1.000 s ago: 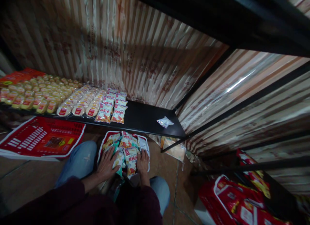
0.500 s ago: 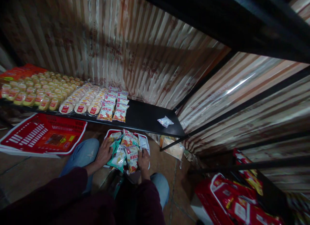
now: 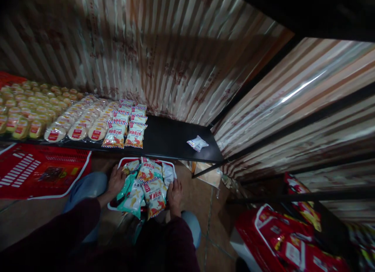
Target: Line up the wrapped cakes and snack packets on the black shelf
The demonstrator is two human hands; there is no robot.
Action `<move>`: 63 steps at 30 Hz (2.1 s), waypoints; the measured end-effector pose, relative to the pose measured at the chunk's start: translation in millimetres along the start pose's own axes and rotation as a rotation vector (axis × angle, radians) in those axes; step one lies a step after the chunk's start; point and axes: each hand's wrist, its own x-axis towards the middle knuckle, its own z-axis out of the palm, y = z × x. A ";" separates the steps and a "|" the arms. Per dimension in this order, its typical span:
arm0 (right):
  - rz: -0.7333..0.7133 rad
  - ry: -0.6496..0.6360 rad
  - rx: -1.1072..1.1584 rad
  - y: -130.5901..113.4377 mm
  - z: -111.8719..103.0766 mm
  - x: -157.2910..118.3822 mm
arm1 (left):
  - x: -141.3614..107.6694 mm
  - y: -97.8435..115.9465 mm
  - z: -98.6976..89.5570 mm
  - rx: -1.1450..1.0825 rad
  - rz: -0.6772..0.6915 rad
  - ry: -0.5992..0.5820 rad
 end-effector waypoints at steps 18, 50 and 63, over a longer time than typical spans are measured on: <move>0.255 0.122 -0.061 -3.7 -7.6 -38.8 | 18.3 16.6 7.2 0.224 0.127 -0.152; 0.359 0.114 -0.084 7.2 -9.1 -58.0 | 11.6 3.6 41.6 0.294 0.313 -0.058; 0.397 0.113 -0.120 -3.3 -9.3 -54.5 | 11.6 27.1 22.0 0.354 0.220 -0.185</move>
